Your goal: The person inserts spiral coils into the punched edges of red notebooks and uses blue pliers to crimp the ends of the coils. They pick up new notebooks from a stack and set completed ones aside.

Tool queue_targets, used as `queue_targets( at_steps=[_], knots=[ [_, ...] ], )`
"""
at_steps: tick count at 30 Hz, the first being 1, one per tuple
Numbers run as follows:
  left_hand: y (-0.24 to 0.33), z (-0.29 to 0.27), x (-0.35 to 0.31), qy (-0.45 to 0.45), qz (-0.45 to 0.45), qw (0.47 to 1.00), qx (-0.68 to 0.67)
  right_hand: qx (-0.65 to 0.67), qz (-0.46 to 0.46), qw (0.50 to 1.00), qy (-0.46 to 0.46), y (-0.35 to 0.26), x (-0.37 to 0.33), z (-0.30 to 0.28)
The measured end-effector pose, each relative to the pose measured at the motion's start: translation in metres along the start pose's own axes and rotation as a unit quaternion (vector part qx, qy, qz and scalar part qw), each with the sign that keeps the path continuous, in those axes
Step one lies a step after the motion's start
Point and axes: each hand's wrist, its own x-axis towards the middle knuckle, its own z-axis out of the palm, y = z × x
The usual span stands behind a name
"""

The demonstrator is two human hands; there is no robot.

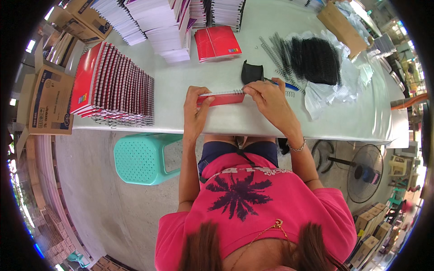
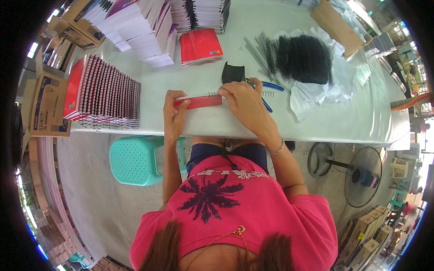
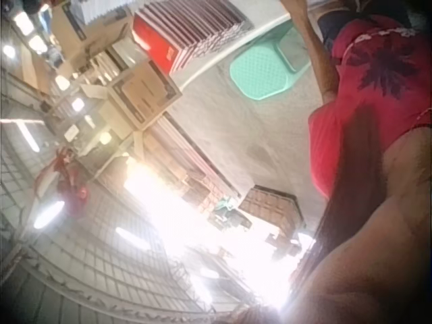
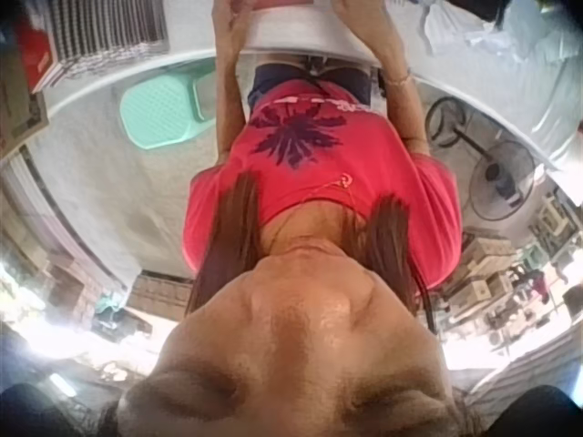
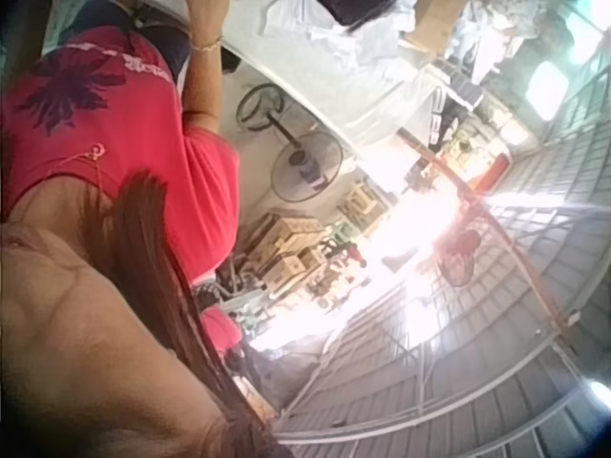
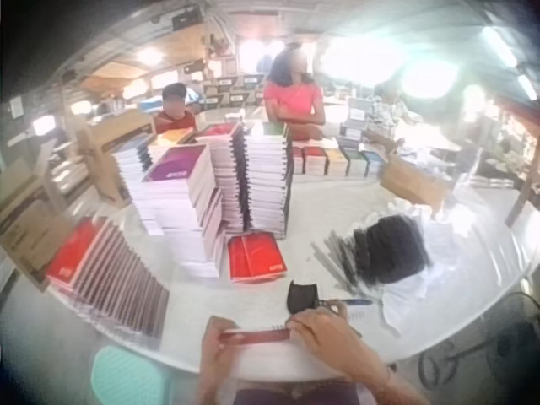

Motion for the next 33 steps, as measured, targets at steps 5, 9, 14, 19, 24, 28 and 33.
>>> queue_targets(
  at_steps=[5, 9, 14, 19, 24, 28, 33],
  knots=[
    [0.002, 0.001, -0.001, -0.004, 0.009, 1.0, 0.011, 0.035, 0.038, 0.998, 0.027, -0.014, -0.002, -0.003],
    [0.003, 0.002, 0.0, -0.009, 0.009, 1.0, 0.003, 0.002, -0.006, 0.995, 0.098, -0.01, -0.004, 0.009],
    [0.002, 0.002, -0.002, -0.013, 0.0, 1.0, 0.009, 0.065, 0.062, 0.992, 0.088, -0.017, -0.011, 0.006],
    [0.001, 0.002, -0.002, -0.006, 0.01, 1.0, 0.003, 0.041, 0.045, 0.997, 0.051, 0.003, -0.014, 0.007],
    [0.006, 0.003, -0.001, -0.008, 0.007, 1.0, 0.016, 0.049, 0.04, 0.992, 0.109, -0.009, -0.012, 0.006],
    [0.001, 0.001, -0.002, -0.008, 0.003, 1.0, 0.017, 0.034, 0.008, 0.989, 0.146, -0.007, -0.012, 0.015],
    [0.001, 0.002, -0.002, -0.003, -0.001, 1.0, 0.005, 0.026, -0.016, 0.984, 0.178, -0.007, -0.013, 0.024]
  ],
)
